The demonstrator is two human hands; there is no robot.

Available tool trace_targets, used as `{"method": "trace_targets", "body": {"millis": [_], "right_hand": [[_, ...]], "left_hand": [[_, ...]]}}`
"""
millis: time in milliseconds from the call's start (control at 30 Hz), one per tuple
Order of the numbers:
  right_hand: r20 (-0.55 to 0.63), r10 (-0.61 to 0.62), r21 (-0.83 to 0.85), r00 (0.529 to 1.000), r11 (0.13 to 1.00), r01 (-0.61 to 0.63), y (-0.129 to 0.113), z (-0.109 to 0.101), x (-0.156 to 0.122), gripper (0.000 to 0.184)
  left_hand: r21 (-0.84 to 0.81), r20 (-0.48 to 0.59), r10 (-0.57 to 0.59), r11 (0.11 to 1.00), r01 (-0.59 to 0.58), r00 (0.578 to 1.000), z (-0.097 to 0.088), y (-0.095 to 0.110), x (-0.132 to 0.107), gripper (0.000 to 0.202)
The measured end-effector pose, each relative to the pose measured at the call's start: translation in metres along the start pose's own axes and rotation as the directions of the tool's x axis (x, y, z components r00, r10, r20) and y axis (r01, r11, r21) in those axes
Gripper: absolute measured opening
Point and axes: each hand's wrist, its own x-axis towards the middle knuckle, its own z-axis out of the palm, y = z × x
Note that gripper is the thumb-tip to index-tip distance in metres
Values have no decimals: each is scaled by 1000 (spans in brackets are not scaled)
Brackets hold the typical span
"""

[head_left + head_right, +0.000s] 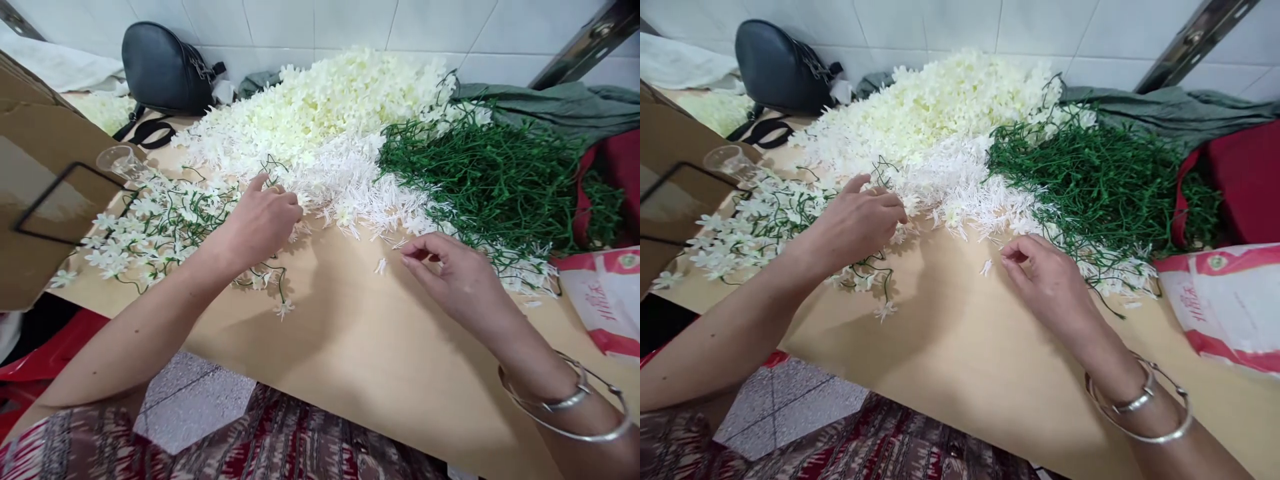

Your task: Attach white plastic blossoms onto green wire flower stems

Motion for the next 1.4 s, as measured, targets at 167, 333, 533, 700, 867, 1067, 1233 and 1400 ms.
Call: {"method": "trace_targets", "body": {"millis": [167, 333, 533, 700, 867, 1067, 1233, 1400], "right_hand": [[117, -107, -172, 987, 977, 127, -7, 32, 9, 8], [6, -136, -250, 991, 959, 133, 3, 42, 3, 20], [-119, -156, -238, 981, 963, 125, 18, 36, 3, 24], [-297, -26, 20, 954, 999, 34, 18, 29, 9, 15], [-330, 40, 180, 943, 983, 21, 17, 30, 9, 9], [-355, -24, 229, 935, 967, 112, 14, 33, 6, 10], [-328, 85, 338, 941, 940, 34, 17, 35, 7, 13], [-313, 165, 417, 935, 909, -21, 17, 38, 5, 12]], "left_hand": [[147, 130, 81, 984, -100, 988, -8, 27, 12, 22], [166, 89, 127, 976, -140, 988, 5, 47, 36, 20], [209, 105, 174, 959, -193, 979, 21, 45, 58, 24], [154, 49, 133, 978, -139, 990, 21, 42, 59, 24], [182, 169, 132, 970, -163, 977, 24, 38, 60, 23], [3, -10, 83, 997, -83, 997, 13, 30, 61, 22], [-456, -152, -134, 889, 51, 979, -4, 55, 45, 13], [-861, 103, -310, 449, 241, 945, 22, 90, 18, 27]]}}
